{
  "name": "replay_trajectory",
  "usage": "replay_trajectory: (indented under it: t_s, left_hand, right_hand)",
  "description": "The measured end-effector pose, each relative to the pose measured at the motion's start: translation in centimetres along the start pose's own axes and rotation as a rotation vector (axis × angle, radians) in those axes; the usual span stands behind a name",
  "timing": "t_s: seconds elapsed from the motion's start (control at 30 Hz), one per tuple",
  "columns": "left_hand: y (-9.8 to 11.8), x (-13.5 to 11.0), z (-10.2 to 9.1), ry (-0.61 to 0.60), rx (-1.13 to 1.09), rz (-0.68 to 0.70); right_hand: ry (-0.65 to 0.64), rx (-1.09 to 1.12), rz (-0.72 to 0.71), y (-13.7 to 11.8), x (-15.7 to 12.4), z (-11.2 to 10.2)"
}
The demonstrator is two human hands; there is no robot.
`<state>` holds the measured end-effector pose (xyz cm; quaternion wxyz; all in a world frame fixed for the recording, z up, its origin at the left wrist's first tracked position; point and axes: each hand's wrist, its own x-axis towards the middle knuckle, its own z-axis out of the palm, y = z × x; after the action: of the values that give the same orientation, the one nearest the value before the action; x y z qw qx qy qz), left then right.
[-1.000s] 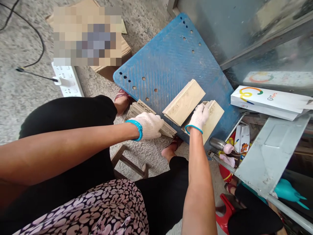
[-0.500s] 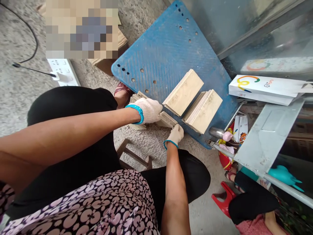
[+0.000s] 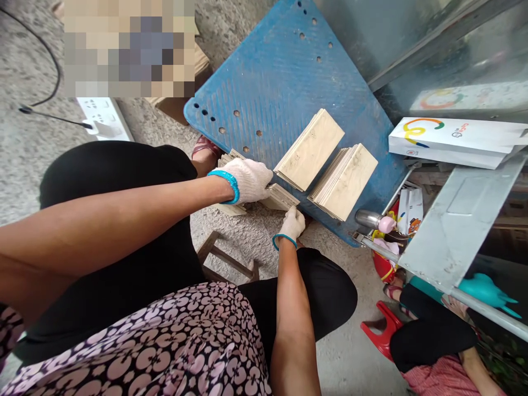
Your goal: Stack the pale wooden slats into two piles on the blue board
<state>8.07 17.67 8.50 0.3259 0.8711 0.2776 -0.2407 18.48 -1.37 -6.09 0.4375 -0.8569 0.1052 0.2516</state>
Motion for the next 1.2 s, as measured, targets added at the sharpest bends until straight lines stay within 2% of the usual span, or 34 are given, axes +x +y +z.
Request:
replay_trajectory:
  t_s: [0.13,0.43,0.7,0.8,0.93,1.1,1.2]
  left_hand:
    - [0.0,0.2,0.1,-0.003,0.026,0.010]
    - [0.0,0.4,0.4,0.000,0.043,0.027]
    - [0.3,0.3,0.2,-0.021,0.022,0.012]
    - [0.2,0.5,0.4,-0.017,0.026,0.020]
    - [0.1,0.8,0.7,-0.010,0.055,0.031]
    - [0.0,1.0,1.1,-0.011,0.078,0.030]
    - [0.1,1.0,1.2,-0.006,0.091,0.036]
  right_hand:
    - [-0.007,0.004,-0.028,0.5,-0.4,-0.1]
    - [-0.041,0.043,0.003,2.6,-0.4,-0.5]
    - [-0.172,0.161,-0.015,4.0,-0.8,-0.9]
    - [-0.207,0.067,-0.138,4.9,-0.6,-1.4]
    - [-0.244,-0.217,-0.293,5.2,-0.3,-2.2]
    - [-0.328,-0.387,-0.395,4.7,-0.4,-2.5]
    - [-0.345,-0.411,-0.391,3.9,-0.8,-2.3]
